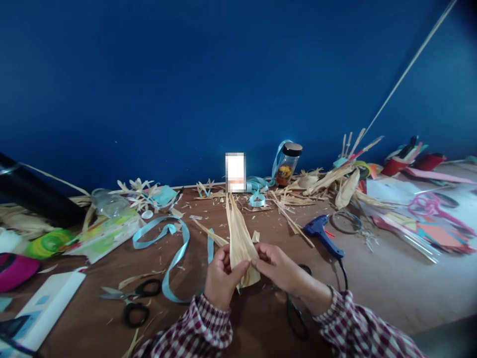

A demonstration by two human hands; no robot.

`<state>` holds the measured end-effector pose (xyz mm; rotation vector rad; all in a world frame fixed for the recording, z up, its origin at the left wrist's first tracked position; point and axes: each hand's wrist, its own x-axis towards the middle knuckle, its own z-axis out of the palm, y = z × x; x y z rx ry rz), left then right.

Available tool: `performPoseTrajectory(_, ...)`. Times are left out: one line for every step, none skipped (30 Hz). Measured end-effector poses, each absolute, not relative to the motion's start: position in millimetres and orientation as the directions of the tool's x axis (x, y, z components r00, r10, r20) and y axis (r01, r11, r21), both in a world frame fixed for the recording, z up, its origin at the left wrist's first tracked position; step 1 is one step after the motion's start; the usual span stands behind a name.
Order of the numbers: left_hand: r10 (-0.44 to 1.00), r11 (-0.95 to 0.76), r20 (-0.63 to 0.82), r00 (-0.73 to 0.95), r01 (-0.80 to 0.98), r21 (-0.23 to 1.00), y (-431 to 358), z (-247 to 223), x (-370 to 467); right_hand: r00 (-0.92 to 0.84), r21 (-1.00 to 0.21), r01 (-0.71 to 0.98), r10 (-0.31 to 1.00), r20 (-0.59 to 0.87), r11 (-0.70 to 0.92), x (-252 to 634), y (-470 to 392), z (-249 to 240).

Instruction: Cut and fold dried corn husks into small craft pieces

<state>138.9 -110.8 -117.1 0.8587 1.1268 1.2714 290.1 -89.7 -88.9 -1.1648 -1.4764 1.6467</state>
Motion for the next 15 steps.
performPoseTrajectory(0.986, 0.127, -0.150, -0.067, -0.265, 0.956, -111, -115, 139, -0.400, -0.975, 0.114, 0.889, -0.221, -0.191, 290, -89, -88)
performPoseTrajectory(0.987, 0.120, -0.143, -0.073, -0.251, 0.961, -111, -114, 139, -0.389, -0.971, 0.134, 0.890, -0.236, -0.199, 290, -87, -87)
performPoseTrajectory(0.988, 0.120, -0.139, -0.069, -0.235, 0.965, -111, -112, 139, -0.381, -0.970, 0.151, 0.894, -0.236, -0.191, 290, -86, -87)
performPoseTrajectory(0.988, 0.122, -0.139, -0.061, -0.219, 0.968, -111, -111, 140, -0.379, -0.972, 0.160, 0.899, -0.219, -0.170, 290, -86, -86)
performPoseTrajectory(0.989, 0.128, -0.141, -0.050, -0.205, 0.970, -111, -109, 140, -0.385, -0.977, 0.160, 0.903, -0.192, -0.139, 291, -85, -85)
performPoseTrajectory(0.989, 0.137, -0.145, -0.032, -0.193, 0.972, -111, -109, 141, -0.394, -0.982, 0.155, 0.905, -0.161, -0.108, 291, -84, -85)
performPoseTrajectory(0.989, 0.144, -0.149, -0.014, -0.189, 0.971, -111, -108, 141, -0.401, -0.986, 0.146, 0.906, -0.135, -0.082, 292, -84, -85)
performPoseTrajectory(0.988, 0.149, -0.153, -0.003, -0.193, 0.970, -112, -109, 142, -0.405, -0.988, 0.138, 0.907, -0.117, -0.065, 292, -84, -85)
performPoseTrajectory(0.988, 0.155, -0.157, 0.005, -0.207, 0.966, -112, -110, 142, -0.400, -0.989, 0.133, 0.910, -0.108, -0.059, 293, -83, -86)
performPoseTrajectory(0.986, 0.166, -0.167, 0.015, -0.228, 0.959, -112, -111, 142, -0.388, -0.990, 0.129, 0.915, -0.108, -0.062, 294, -83, -87)
performPoseTrajectory(0.983, 0.182, -0.181, 0.027, -0.253, 0.950, -113, -113, 142, -0.372, -0.990, 0.127, 0.922, -0.110, -0.066, 295, -83, -87)
performPoseTrajectory(0.979, 0.205, -0.201, 0.043, -0.278, 0.939, -113, -115, 143, -0.353, -0.990, 0.125, 0.929, -0.112, -0.072, 295, -83, -88)
performPoseTrajectory(0.972, 0.233, -0.225, 0.064, -0.296, 0.926, -114, -117, 143, -0.332, -0.989, 0.122, 0.936, -0.116, -0.079, 296, -83, -88)
performPoseTrajectory(0.964, 0.265, -0.249, 0.091, -0.306, 0.914, -114, -118, 143, -0.314, -0.989, 0.115, 0.942, -0.122, -0.090, 296, -83, -88)
performPoseTrajectory(0.955, 0.296, -0.272, 0.120, -0.310, 0.903, -115, -119, 143, -0.296, -0.989, 0.105, 0.946, -0.130, -0.104, 296, -83, -87)
